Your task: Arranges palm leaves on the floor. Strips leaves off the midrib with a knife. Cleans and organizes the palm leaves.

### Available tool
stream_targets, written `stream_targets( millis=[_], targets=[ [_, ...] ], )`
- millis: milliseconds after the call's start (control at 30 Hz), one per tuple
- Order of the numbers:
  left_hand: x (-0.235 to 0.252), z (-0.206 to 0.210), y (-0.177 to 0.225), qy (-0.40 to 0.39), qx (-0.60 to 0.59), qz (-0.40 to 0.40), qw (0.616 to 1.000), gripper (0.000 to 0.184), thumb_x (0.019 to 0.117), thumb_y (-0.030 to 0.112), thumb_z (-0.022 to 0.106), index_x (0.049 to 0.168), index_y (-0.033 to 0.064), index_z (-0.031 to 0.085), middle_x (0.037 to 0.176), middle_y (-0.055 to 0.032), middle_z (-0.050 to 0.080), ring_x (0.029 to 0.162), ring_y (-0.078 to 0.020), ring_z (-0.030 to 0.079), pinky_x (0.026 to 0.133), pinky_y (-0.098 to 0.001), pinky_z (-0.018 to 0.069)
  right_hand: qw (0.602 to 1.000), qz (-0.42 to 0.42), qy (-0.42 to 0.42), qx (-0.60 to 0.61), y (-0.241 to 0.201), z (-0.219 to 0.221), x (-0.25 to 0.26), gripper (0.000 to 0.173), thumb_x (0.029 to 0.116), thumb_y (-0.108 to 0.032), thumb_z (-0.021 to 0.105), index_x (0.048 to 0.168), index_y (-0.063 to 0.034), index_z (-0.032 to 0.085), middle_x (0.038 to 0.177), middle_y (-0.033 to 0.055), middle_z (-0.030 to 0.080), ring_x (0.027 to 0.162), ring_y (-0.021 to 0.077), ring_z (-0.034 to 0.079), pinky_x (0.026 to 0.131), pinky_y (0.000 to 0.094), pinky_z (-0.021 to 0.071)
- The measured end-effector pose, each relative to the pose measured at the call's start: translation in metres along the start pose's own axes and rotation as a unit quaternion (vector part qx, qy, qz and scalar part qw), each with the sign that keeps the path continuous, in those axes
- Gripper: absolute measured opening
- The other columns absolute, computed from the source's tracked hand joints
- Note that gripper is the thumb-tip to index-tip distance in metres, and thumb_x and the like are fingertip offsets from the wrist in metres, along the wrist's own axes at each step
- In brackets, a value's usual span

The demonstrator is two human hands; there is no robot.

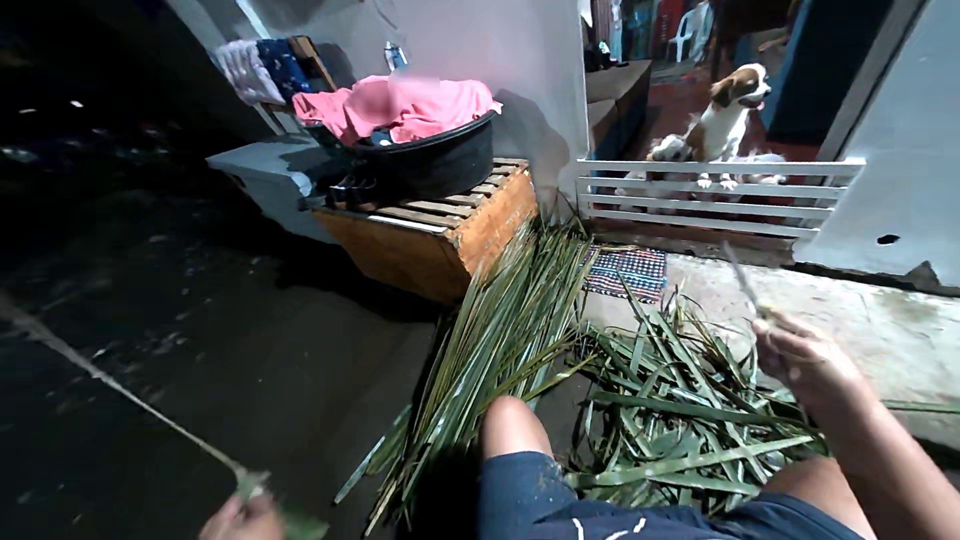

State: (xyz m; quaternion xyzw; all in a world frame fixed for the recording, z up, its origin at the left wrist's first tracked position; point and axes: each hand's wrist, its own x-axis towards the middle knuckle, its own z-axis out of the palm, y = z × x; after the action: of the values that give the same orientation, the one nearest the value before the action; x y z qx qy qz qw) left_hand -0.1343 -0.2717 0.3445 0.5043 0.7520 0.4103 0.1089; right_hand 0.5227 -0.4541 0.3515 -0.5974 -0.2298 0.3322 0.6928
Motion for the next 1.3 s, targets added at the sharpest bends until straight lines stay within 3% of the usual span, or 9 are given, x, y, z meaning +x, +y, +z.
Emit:
stream_targets(
  millis=[167, 333, 467, 567, 633, 833, 933, 1133, 1300],
  targets=[
    [-0.037, 0.082, 0.119, -0.049, -0.284, 0.000, 0.958, 0.032, 0.1024, 0.002, 0.052, 0.131, -0.0108, 0.052, 0.113, -0.0181, 0.061, 0.086, -0.0128, 0.064, 0.077, -0.0312, 0.0575, 0.985, 0.061, -0.153, -0.045, 0.036, 0.069, -0.043, 0.047, 0.0950, -0.010, 0.061, 0.141, -0.0003, 0.054, 0.069, -0.0001, 0.057, 0.046, 0.0045, 0.042, 0.042, 0.0220, 0.0379],
    [-0.113, 0.142, 0.204, -0.235, -0.424, -0.001, 0.875, 0.022, 0.0969, -0.008, 0.054, 0.119, -0.0094, 0.055, 0.090, -0.0097, 0.068, 0.069, -0.0140, 0.069, 0.066, -0.0298, 0.0614, 0.946, 0.101, -0.307, 0.000, 0.041, 0.119, -0.081, 0.071, 0.0853, -0.018, 0.069, 0.150, -0.0047, 0.045, 0.080, 0.0005, 0.063, 0.049, 0.0037, 0.046, 0.045, 0.0215, 0.0406],
    [-0.184, 0.153, 0.235, -0.401, -0.448, -0.028, 0.799, 0.017, 0.0965, -0.012, 0.050, 0.109, -0.0049, 0.059, 0.089, -0.0082, 0.070, 0.070, -0.0158, 0.070, 0.067, -0.0318, 0.0625, 0.913, 0.149, -0.356, 0.130, 0.047, 0.128, -0.088, 0.087, 0.0792, -0.027, 0.078, 0.153, -0.0092, 0.035, 0.072, -0.0032, 0.057, 0.050, 0.0042, 0.049, 0.045, 0.0212, 0.0433],
    [-0.211, 0.147, 0.235, -0.488, -0.438, -0.044, 0.754, 0.016, 0.0970, -0.009, 0.053, 0.110, -0.0040, 0.061, 0.097, -0.0110, 0.072, 0.079, -0.0194, 0.072, 0.073, -0.0364, 0.0630, 0.886, 0.170, -0.353, 0.248, 0.054, 0.123, -0.086, 0.030, 0.0803, -0.026, 0.083, 0.101, -0.0162, 0.062, 0.067, -0.0017, 0.058, 0.048, 0.0055, 0.051, 0.044, 0.0213, 0.0436],
    [-0.212, 0.142, 0.231, -0.515, -0.445, -0.049, 0.731, 0.012, 0.1001, -0.005, 0.053, 0.108, -0.0028, 0.063, 0.094, -0.0096, 0.072, 0.078, -0.0187, 0.072, 0.074, -0.0363, 0.0629, 0.882, 0.160, -0.348, 0.274, 0.058, 0.117, -0.083, 0.022, 0.0802, -0.026, 0.084, 0.089, -0.0175, 0.066, 0.068, -0.0017, 0.059, 0.049, 0.0055, 0.052, 0.044, 0.0214, 0.0447],
    [-0.191, 0.133, 0.210, -0.484, -0.451, -0.028, 0.749, 0.011, 0.0982, -0.006, 0.057, 0.097, -0.0005, 0.067, 0.089, -0.0107, 0.076, 0.072, -0.0174, 0.074, 0.070, -0.0316, 0.0633, 0.893, 0.126, -0.317, 0.294, 0.060, 0.104, -0.073, 0.024, 0.0814, -0.026, 0.084, 0.092, -0.0174, 0.065, 0.068, -0.0006, 0.060, 0.049, 0.0058, 0.053, 0.045, 0.0215, 0.0460],
    [-0.195, 0.132, 0.205, -0.467, -0.451, 0.015, 0.761, 0.012, 0.0933, -0.012, 0.061, 0.093, -0.0009, 0.065, 0.092, -0.0120, 0.077, 0.075, -0.0193, 0.076, 0.072, -0.0330, 0.0645, 0.912, 0.125, -0.314, 0.232, 0.058, 0.109, -0.078, 0.037, 0.0814, -0.028, 0.083, 0.106, -0.0150, 0.059, 0.067, -0.0017, 0.057, 0.048, 0.0051, 0.051, 0.044, 0.0210, 0.0450],
    [-0.201, 0.149, 0.190, -0.357, -0.415, 0.269, 0.792, 0.013, 0.0813, -0.008, 0.067, 0.082, 0.0050, 0.066, 0.079, 0.0043, 0.070, 0.073, -0.0016, 0.067, 0.070, -0.0213, 0.0590, 0.932, 0.106, -0.345, 0.041, 0.048, 0.130, -0.100, 0.058, 0.0792, -0.024, 0.083, 0.126, -0.0077, 0.054, 0.087, 0.0014, 0.070, 0.062, 0.0066, 0.061, 0.055, 0.0228, 0.0508],
    [-0.201, 0.151, 0.184, -0.344, -0.402, 0.363, 0.767, 0.002, 0.0900, 0.000, 0.070, 0.091, 0.0015, 0.071, 0.093, -0.0035, 0.075, 0.084, -0.0082, 0.073, 0.079, -0.0250, 0.0630, 0.944, 0.098, -0.316, 0.017, 0.055, 0.129, -0.095, 0.050, 0.0830, -0.020, 0.079, 0.127, -0.0073, 0.058, 0.087, 0.0019, 0.069, 0.059, 0.0066, 0.057, 0.051, 0.0220, 0.0483]
  ],
)
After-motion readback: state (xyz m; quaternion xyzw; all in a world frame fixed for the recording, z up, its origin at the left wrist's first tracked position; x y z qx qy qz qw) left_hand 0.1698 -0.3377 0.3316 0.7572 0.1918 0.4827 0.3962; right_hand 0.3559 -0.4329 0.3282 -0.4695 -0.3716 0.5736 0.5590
